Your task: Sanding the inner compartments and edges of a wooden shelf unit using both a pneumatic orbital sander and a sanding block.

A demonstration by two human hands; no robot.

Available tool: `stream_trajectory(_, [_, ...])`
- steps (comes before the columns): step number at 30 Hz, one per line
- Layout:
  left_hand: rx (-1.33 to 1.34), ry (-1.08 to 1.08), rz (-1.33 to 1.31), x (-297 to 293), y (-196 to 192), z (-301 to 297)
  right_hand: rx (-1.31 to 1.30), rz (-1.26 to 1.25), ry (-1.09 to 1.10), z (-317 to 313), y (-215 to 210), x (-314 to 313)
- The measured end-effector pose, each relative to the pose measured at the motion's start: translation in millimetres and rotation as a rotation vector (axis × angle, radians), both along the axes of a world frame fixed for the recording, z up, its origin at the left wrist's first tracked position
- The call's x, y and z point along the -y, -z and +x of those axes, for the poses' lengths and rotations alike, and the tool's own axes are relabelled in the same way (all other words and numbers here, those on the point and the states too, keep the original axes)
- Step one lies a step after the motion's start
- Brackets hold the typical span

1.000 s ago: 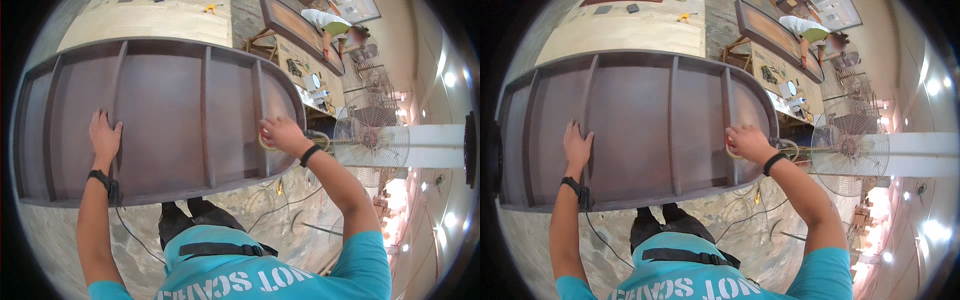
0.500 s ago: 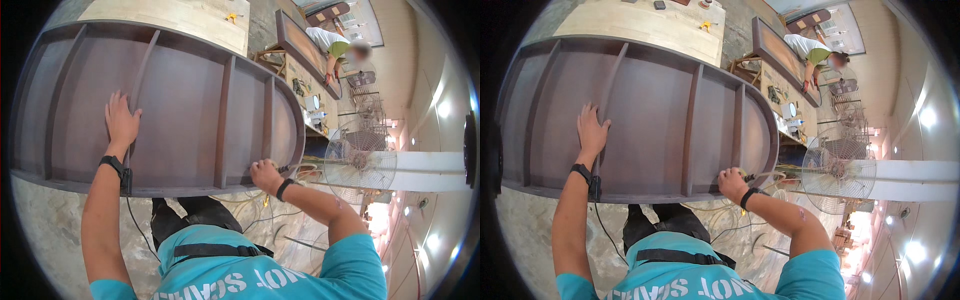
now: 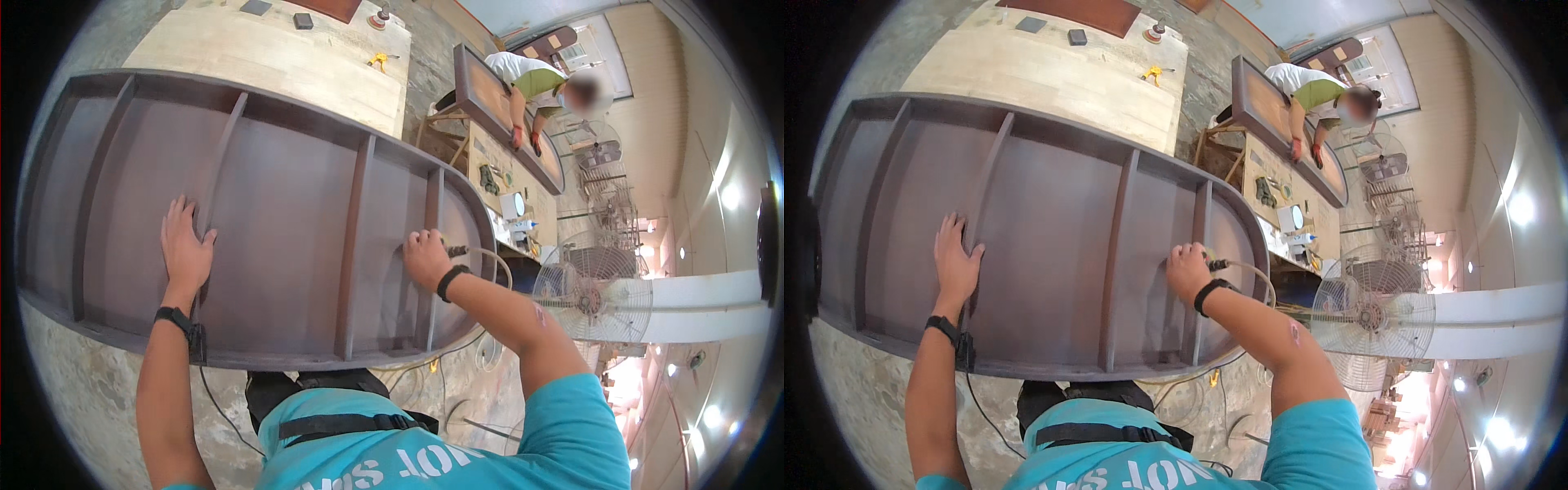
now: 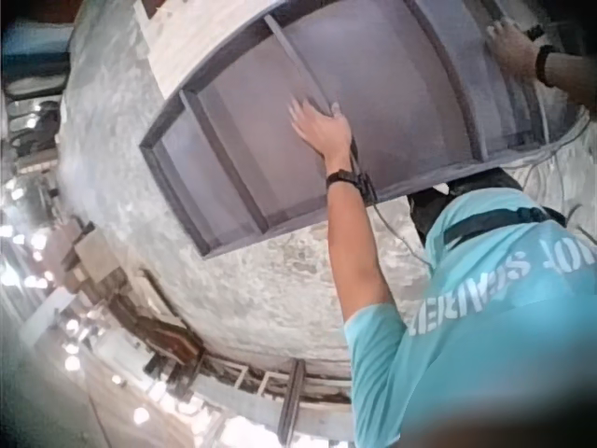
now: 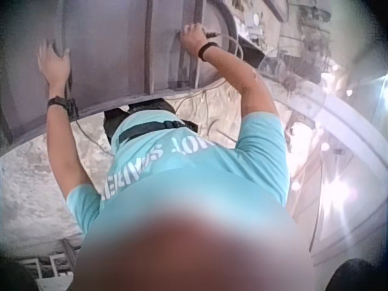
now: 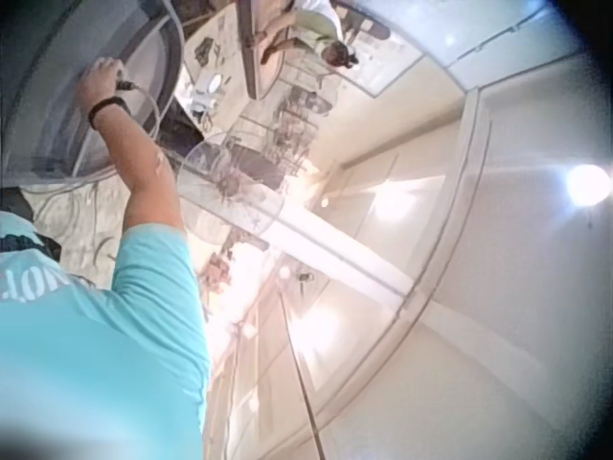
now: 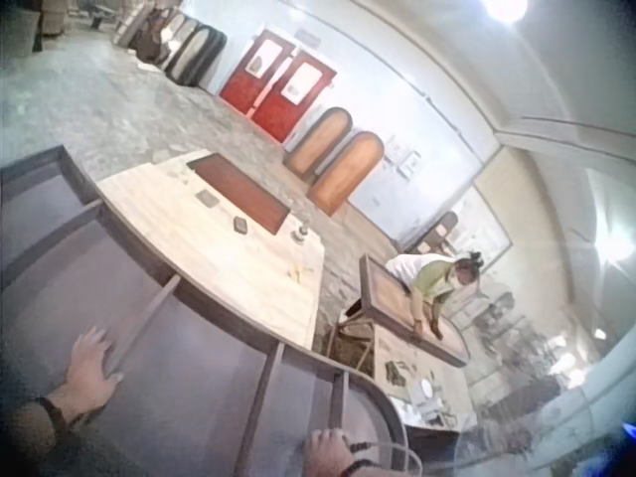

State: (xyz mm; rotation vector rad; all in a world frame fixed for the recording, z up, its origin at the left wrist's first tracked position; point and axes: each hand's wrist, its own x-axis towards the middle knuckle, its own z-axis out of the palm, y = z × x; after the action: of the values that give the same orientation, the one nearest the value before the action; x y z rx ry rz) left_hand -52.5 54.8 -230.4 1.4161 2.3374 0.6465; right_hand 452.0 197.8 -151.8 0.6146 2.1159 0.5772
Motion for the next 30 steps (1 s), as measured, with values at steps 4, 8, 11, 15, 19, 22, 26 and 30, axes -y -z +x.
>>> stream_trajectory(4, [-0.012, -0.016, -0.003, -1, 0, 3, -0.015, 0.074, 0.040, -8, 11, -81])
stream_trajectory(8, [-0.034, -0.009, 0.023, -4, 6, 4, -0.023, 0.165, 0.038, -17, 20, -156])
stream_trajectory(11, [-0.029, -0.005, 0.030, -5, 1, 8, -0.080, 0.276, -0.004, -7, 32, -194])
stream_trajectory(15, [-0.021, -0.016, 0.059, -6, -1, 2, -0.074, 0.238, 0.028, -19, 30, -188])
stream_trajectory(19, [-0.029, 0.000, 0.079, -4, -1, 0, -0.009, 0.158, 0.082, -25, 18, -124])
stream_trajectory(22, [-0.049, 0.023, 0.082, -3, 4, -2, 0.101, 0.070, 0.100, -22, 11, -60])
stream_trajectory(26, [0.011, 0.052, 0.076, 1, 10, 0, -0.062, -0.075, 0.233, 6, -2, 21])
stream_trajectory(30, [-0.002, 0.056, 0.040, 10, 26, -11, -0.725, -0.138, 0.810, -16, -50, 91])
